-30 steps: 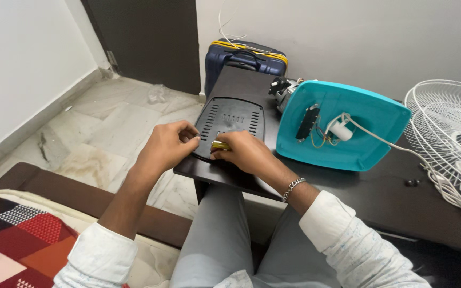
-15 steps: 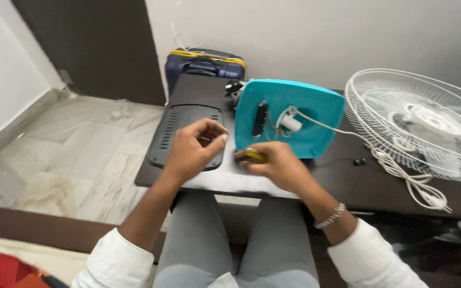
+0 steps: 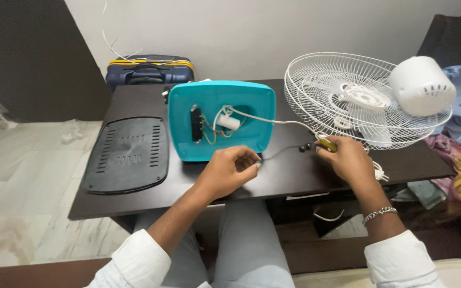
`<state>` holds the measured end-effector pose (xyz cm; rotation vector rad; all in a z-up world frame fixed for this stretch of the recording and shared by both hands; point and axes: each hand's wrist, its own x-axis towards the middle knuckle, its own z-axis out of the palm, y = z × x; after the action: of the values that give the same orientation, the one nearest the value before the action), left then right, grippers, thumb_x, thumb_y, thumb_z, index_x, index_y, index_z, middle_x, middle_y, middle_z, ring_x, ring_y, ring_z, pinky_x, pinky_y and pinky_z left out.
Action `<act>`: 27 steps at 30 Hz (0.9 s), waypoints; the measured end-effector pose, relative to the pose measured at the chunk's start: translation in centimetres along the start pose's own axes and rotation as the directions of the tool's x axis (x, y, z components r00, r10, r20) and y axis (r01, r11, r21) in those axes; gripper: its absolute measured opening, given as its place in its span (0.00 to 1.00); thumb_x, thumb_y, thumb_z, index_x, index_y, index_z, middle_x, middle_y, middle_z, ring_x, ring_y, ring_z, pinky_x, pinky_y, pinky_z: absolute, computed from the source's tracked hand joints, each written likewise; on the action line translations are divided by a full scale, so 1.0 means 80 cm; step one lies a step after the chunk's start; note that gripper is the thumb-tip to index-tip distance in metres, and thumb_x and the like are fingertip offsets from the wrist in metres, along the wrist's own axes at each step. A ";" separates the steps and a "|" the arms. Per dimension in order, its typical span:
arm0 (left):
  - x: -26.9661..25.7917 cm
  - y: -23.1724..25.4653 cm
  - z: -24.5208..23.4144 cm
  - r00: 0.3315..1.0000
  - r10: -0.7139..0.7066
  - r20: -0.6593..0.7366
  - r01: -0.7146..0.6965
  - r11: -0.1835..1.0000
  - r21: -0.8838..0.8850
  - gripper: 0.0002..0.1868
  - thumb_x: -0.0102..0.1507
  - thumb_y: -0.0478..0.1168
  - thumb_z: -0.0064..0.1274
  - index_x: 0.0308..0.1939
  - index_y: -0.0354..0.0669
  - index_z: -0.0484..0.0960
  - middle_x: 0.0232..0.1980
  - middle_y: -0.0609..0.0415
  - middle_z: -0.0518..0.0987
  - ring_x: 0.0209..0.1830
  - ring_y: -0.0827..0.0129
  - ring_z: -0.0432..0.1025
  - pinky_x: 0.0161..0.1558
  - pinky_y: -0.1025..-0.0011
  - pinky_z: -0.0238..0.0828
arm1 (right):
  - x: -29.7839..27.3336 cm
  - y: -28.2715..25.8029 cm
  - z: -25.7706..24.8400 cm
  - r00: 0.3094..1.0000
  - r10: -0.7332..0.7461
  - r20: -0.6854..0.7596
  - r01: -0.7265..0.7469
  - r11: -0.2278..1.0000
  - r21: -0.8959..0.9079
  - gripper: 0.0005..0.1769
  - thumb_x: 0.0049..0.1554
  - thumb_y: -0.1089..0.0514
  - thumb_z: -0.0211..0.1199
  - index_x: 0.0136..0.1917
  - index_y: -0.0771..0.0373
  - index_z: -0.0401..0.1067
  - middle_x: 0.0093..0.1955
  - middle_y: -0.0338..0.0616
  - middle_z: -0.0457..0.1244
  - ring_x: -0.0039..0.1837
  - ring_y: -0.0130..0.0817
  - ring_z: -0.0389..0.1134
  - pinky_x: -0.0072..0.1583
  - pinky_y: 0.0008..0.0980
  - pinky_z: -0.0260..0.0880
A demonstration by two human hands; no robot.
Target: The person aligns a black plastic back cover onto a teal electronics housing and uses a yellow-handled screwdriver to fasten multiple screws into the cover. The person rotates the device to access different screw locations and continues tightening until the cover is secured.
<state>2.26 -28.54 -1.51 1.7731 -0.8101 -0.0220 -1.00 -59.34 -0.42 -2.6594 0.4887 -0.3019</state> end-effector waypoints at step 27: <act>0.024 -0.023 0.039 0.998 -0.029 0.053 0.024 0.995 0.097 0.12 0.63 0.41 0.58 0.46 0.36 0.85 0.38 0.50 0.87 0.36 0.69 0.83 0.42 0.71 0.80 | -0.034 0.003 -0.005 0.992 -0.057 -0.112 0.091 0.941 0.327 0.18 0.54 0.50 0.71 0.57 0.55 0.81 0.49 0.46 0.74 0.50 0.34 0.75 0.52 0.33 0.71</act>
<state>3.41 -31.87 -3.55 1.8814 -0.8390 -0.0494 -3.64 -58.65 -0.57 -2.3443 0.3336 -0.4976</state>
